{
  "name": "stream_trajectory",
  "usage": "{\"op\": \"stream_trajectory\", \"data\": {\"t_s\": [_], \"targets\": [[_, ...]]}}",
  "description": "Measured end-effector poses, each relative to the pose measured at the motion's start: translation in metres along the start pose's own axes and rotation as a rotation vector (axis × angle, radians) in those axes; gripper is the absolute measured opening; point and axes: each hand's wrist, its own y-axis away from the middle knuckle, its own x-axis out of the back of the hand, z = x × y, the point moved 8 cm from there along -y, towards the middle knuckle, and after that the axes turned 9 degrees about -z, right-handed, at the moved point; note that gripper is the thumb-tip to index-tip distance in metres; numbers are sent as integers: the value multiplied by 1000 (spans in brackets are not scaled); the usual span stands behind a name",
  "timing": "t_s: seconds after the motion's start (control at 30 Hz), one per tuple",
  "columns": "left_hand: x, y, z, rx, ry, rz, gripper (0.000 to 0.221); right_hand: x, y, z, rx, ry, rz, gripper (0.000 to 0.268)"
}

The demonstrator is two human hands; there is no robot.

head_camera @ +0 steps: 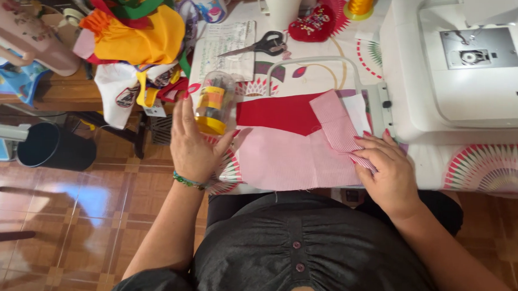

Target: Preparing fabric for embroidery by applying spray adhesive and securing it within an embroidery hoop.

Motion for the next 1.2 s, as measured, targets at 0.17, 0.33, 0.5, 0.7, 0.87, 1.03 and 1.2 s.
{"op": "stream_trajectory", "data": {"t_s": [0.17, 0.33, 0.5, 0.7, 0.87, 1.03, 1.2], "targets": [[3, 8, 56, -260, -80, 88, 73, 6, -2, -5, 9, -10, 43, 14], [-69, 12, 128, -436, 69, -379, 65, 4, 1, -2, -3, -6, 26, 15], [-114, 4, 115, -391, -37, -610, 88, 1, 3, 4, -7, -31, 22, 19], [-115, 1, 112, -377, 17, -713, 88, 2, -3, -7, -47, 143, -30, 20], [-113, -2, 111, -390, 63, -747, 86, -5, -4, -8, -68, 236, -85, 17], [-116, -2, 112, -392, 54, -792, 88, -13, -1, 1, -93, 264, -100, 18], [-118, -2, 110, -394, 54, -809, 92, -5, 4, 10, -82, 197, -47, 7]]}}
